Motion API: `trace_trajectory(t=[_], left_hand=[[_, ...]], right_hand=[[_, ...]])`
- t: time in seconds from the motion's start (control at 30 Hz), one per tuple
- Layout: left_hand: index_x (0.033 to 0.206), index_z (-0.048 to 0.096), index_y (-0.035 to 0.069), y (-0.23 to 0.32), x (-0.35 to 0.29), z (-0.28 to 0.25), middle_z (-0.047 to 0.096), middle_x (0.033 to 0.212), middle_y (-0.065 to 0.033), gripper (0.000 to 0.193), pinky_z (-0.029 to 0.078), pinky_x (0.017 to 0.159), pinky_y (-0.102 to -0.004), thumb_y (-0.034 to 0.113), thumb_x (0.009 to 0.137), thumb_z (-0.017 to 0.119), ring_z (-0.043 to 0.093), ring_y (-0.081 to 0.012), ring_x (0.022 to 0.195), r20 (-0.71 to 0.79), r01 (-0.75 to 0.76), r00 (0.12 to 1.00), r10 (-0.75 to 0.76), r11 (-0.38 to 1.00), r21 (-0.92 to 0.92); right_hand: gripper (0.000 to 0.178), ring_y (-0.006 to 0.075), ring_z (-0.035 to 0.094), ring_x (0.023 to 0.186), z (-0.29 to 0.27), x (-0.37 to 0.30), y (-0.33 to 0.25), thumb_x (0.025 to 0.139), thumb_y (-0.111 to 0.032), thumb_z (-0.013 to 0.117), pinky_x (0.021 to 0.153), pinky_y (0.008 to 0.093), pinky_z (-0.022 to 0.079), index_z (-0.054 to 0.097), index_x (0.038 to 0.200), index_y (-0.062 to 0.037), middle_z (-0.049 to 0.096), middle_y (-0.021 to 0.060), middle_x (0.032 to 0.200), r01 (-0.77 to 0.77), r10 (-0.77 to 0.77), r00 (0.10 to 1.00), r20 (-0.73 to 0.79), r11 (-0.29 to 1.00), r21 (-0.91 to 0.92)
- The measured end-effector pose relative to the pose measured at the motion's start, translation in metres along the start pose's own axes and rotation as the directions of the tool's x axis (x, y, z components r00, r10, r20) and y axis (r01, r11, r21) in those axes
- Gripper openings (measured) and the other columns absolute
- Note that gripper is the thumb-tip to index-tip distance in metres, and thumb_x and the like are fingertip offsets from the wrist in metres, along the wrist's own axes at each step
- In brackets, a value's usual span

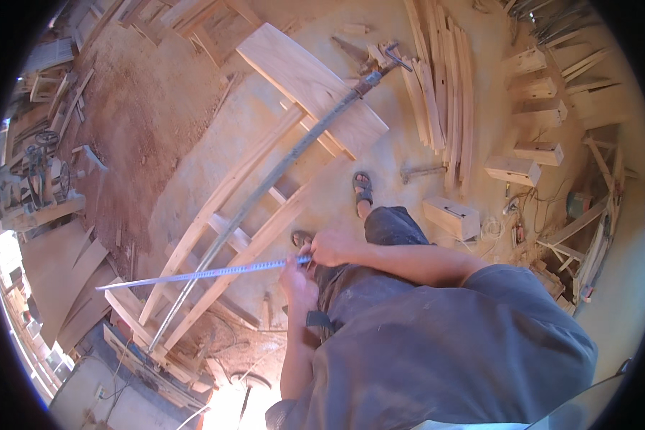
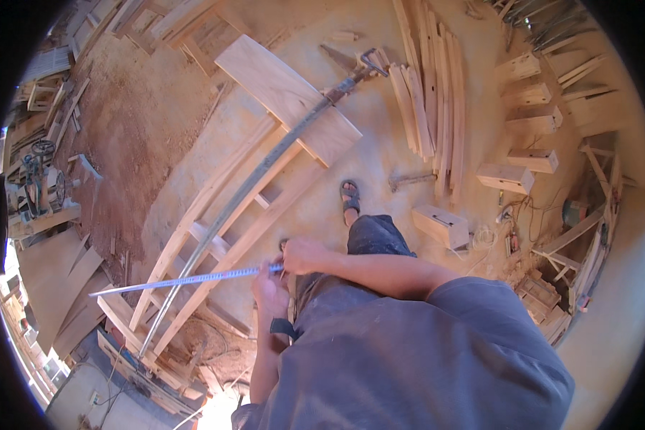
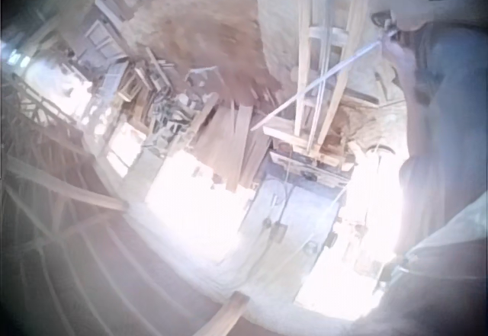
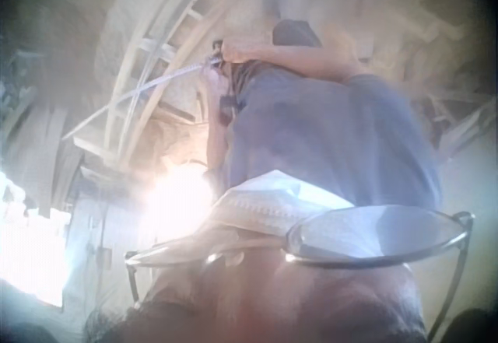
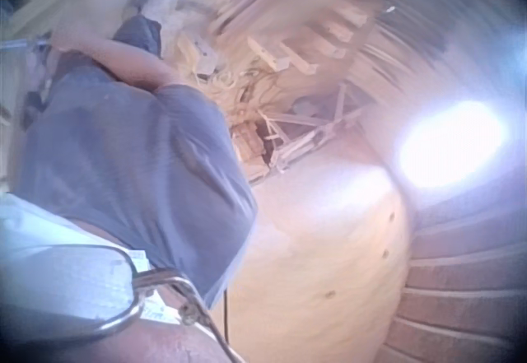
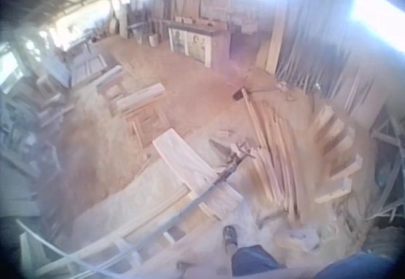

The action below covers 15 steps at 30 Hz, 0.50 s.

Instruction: The person measures a curved wooden frame with a tape measure, then strikes a metal clamp with a hammer to tighten it against the wood.

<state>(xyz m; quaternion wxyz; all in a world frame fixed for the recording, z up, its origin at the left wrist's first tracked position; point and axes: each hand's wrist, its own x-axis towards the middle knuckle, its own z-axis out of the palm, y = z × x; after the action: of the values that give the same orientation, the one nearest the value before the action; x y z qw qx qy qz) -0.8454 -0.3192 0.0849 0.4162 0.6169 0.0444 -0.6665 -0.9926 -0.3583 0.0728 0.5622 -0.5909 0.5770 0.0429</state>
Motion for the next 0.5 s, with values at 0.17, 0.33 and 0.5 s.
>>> trace_trajectory(t=[0.17,0.33,0.5], left_hand=[[0.101,0.054,0.002,0.038,0.0,-0.07,0.062,0.088,-0.01,0.015,0.052,0.073,-0.0366,0.014,0.101,0.045,0.063,-0.0228,0.084,-0.125,-0.171,0.975,0.184,0.979,0.109],[0.092,0.054,0.004,0.073,-0.012,-0.136,0.058,0.075,-0.0077,0.012,0.051,0.064,-0.0339,0.011,0.1,0.048,0.061,-0.0223,0.068,0.082,-0.12,0.99,0.111,0.987,0.109],[0.09,0.054,0.003,0.087,-0.025,-0.199,0.059,0.072,-0.009,0.012,0.052,0.064,-0.0342,0.007,0.099,0.047,0.062,-0.0226,0.068,0.198,-0.024,0.98,-0.03,0.965,0.263]], right_hand=[[0.032,0.0334,0.068,0.082,0.022,0.014,-0.067,0.084,-0.035,0.058,0.074,0.0449,0.051,0.074,0.095,-0.009,0.071,0.0159,0.085,0.006,-0.006,1.0,-0.002,0.99,0.141],[0.034,0.0291,0.067,0.076,0.05,0.052,-0.114,0.089,-0.035,0.056,0.072,0.0411,0.05,0.07,0.1,-0.0061,0.07,0.0139,0.081,0.106,-0.069,0.988,-0.14,0.954,0.279],[0.032,0.021,0.062,0.067,0.077,0.1,-0.157,0.092,-0.03,0.055,0.062,0.0368,0.049,0.067,0.099,-0.001,0.067,0.0087,0.079,0.308,-0.219,0.946,-0.239,0.837,0.452]])
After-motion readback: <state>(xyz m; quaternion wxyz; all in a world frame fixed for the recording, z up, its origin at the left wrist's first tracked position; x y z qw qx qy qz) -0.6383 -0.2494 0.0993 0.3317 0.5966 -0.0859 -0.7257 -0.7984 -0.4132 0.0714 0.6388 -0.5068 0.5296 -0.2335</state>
